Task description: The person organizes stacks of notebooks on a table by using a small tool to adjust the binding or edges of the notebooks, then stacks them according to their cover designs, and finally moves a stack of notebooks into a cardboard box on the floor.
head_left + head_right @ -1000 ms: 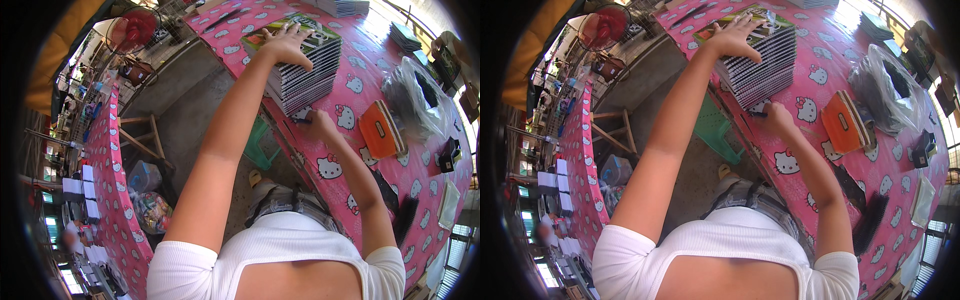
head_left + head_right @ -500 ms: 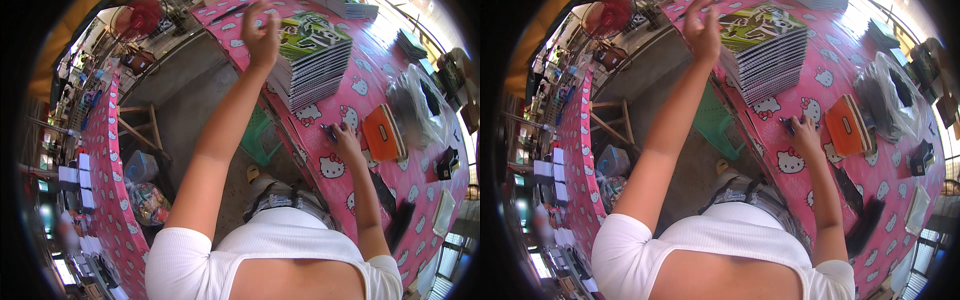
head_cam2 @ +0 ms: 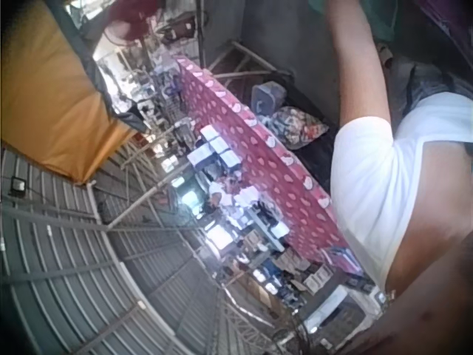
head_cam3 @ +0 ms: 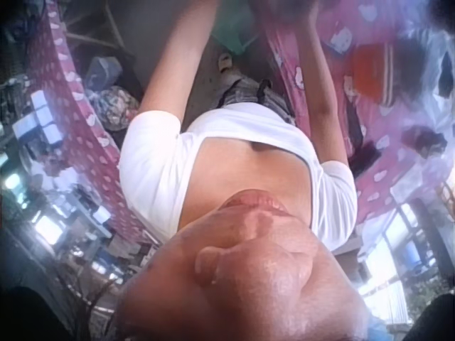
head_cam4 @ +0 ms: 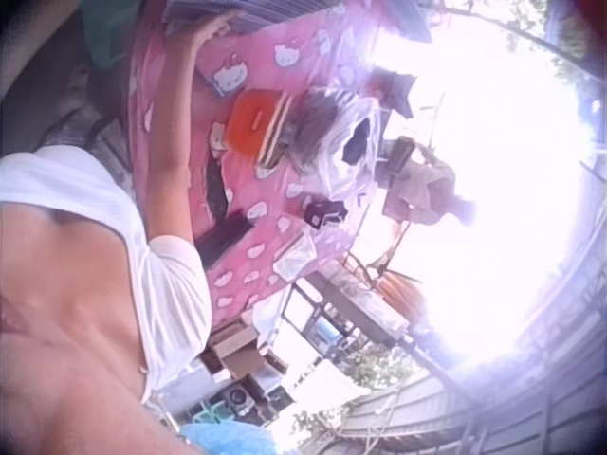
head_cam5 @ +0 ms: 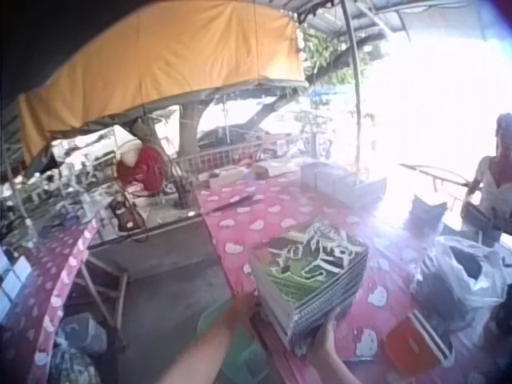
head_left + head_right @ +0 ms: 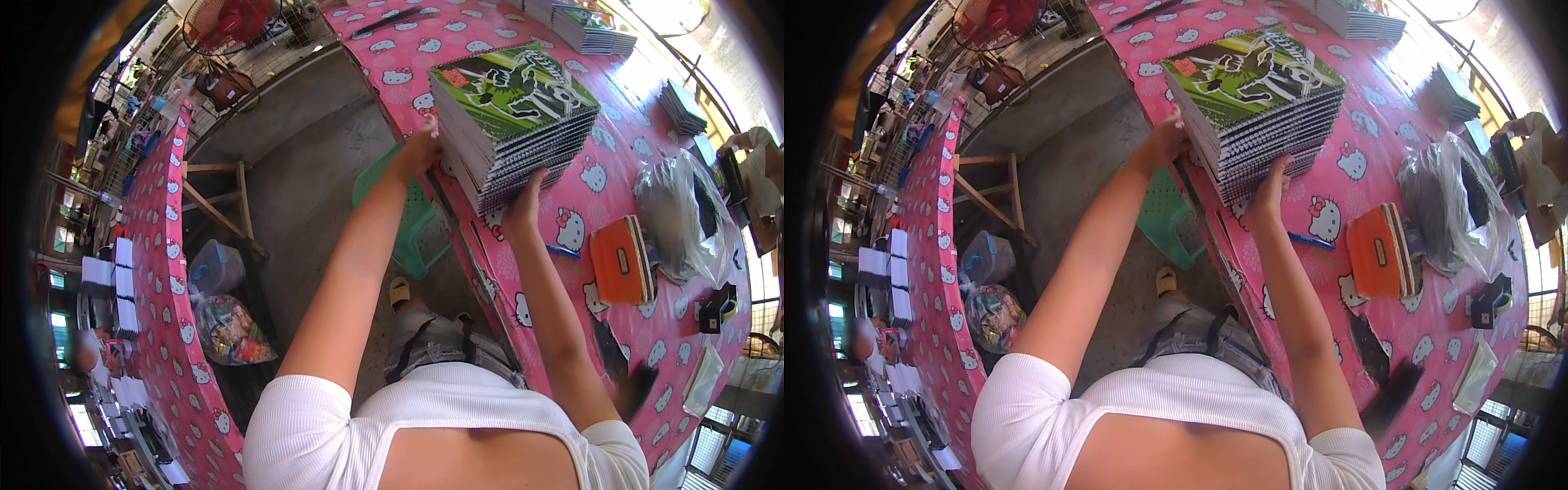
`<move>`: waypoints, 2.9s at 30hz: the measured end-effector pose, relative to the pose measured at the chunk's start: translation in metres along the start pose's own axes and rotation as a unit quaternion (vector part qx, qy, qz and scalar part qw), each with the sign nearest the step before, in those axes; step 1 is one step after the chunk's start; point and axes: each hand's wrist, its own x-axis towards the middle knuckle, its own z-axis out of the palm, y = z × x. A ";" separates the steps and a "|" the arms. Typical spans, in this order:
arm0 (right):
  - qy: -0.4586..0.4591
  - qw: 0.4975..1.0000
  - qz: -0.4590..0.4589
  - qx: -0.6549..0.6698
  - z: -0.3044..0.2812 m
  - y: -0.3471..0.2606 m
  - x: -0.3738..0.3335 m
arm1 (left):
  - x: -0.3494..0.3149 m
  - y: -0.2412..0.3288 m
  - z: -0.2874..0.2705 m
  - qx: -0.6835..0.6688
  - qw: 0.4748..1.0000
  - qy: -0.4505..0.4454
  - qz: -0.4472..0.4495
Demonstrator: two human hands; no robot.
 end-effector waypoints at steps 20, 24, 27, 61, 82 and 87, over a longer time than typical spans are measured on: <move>-0.114 0.952 -0.110 -0.263 -0.060 -0.123 0.116 | -0.094 -0.115 0.170 -0.254 0.923 0.218 0.190; -0.031 0.967 -0.094 -0.234 -0.083 -0.079 0.021 | -0.033 -0.054 0.034 0.070 0.853 0.341 0.389; 0.074 0.993 -0.039 -0.086 -0.070 -0.041 -0.032 | 0.008 0.005 0.023 -0.045 0.968 0.212 0.124; -0.079 0.562 -0.279 -0.775 -0.143 -0.084 -0.075 | -0.107 -0.040 0.100 -0.263 0.940 0.207 0.071; -0.105 0.645 -0.331 -0.681 -0.074 -0.113 -0.130 | -0.152 0.016 0.145 -0.043 0.913 0.135 0.382; -0.097 0.561 -0.456 -0.684 -0.016 -0.140 -0.120 | -0.185 0.033 0.191 0.408 0.711 0.168 0.547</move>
